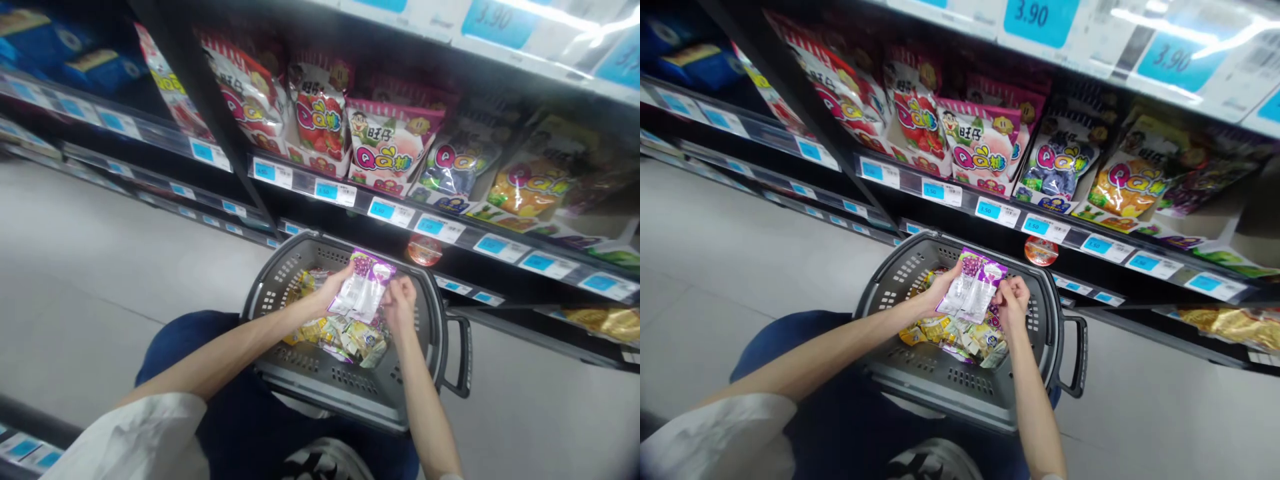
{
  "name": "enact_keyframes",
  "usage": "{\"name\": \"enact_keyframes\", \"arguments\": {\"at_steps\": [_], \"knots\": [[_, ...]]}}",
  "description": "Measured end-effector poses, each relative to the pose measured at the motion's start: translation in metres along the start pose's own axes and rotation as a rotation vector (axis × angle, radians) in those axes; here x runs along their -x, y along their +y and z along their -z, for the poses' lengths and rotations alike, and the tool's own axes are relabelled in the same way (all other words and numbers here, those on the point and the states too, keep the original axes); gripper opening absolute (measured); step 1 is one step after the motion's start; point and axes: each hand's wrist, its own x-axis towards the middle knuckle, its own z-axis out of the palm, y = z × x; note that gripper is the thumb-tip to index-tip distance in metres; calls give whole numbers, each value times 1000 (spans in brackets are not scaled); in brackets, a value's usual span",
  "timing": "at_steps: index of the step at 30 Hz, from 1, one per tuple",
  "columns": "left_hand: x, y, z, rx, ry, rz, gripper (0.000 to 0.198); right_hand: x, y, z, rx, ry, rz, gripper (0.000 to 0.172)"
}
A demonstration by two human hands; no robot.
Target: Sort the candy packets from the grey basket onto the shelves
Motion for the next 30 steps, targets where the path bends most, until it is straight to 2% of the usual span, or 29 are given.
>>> {"name": "enact_keyframes", "arguments": {"at_steps": [4, 9, 13, 20, 25, 28, 30], "knots": [[5, 5, -3, 167, -99, 11, 80, -1, -10, 4, -131, -66, -108, 53], [8, 12, -8, 285, -126, -67, 83, -4, -11, 5, -170, -62, -69, 51], [10, 13, -11, 314, -133, -69, 80, -3, -13, 6, -168, -42, -60, 45], [10, 10, -13, 262, -89, -57, 81, -2, -13, 8, -161, -39, -83, 45], [10, 8, -12, 183, -56, -85, 83, -2, -13, 7, -59, -38, -51, 46], [7, 7, -9, 123, -42, -102, 85, -2, -13, 5, -21, -68, -23, 49], [3, 4, -7, 61, 9, -116, 85, -3, -13, 5, -15, -111, -9, 48]]}}
